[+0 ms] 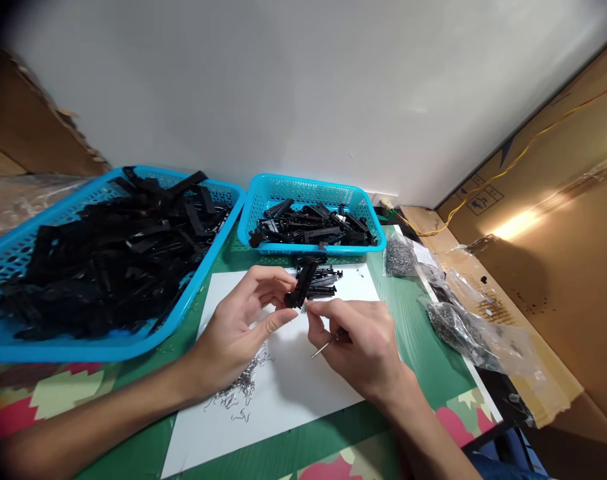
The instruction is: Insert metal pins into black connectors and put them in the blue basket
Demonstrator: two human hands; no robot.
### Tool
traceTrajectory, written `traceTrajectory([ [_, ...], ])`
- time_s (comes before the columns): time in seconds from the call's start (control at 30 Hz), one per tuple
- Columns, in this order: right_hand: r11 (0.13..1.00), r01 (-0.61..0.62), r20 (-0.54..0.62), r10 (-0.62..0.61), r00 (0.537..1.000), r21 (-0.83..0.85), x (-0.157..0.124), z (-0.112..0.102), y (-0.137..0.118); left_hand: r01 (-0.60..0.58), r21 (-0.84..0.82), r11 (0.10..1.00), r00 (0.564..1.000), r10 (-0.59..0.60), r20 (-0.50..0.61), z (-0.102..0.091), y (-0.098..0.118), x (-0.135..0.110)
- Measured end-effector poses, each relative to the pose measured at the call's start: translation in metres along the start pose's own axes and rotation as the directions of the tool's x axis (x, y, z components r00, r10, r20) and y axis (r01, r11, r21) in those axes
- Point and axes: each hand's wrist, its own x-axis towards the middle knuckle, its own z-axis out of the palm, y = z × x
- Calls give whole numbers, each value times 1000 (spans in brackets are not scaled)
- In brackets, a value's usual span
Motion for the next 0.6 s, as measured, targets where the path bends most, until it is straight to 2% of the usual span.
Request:
traceTrajectory([
  [0.1, 999, 28, -17, -29, 999, -23, -1, 0, 0, -11, -2, 1000, 1000, 11, 2, 0, 0, 1],
  [0.23, 999, -14, -50, 12, 999, -32, -3, -1, -1, -20, -1, 1000, 1000, 20, -15, 1, 1, 2],
  [0.43, 998, -64, 62, 64, 996, 6, -4, 0, 0, -28, 12, 1000, 1000, 28, -15, 1, 1, 2],
  [0.6, 997, -70, 87, 67, 994, 34, -4, 0, 1, -25, 8, 1000, 1000, 25, -12, 1, 1, 2],
])
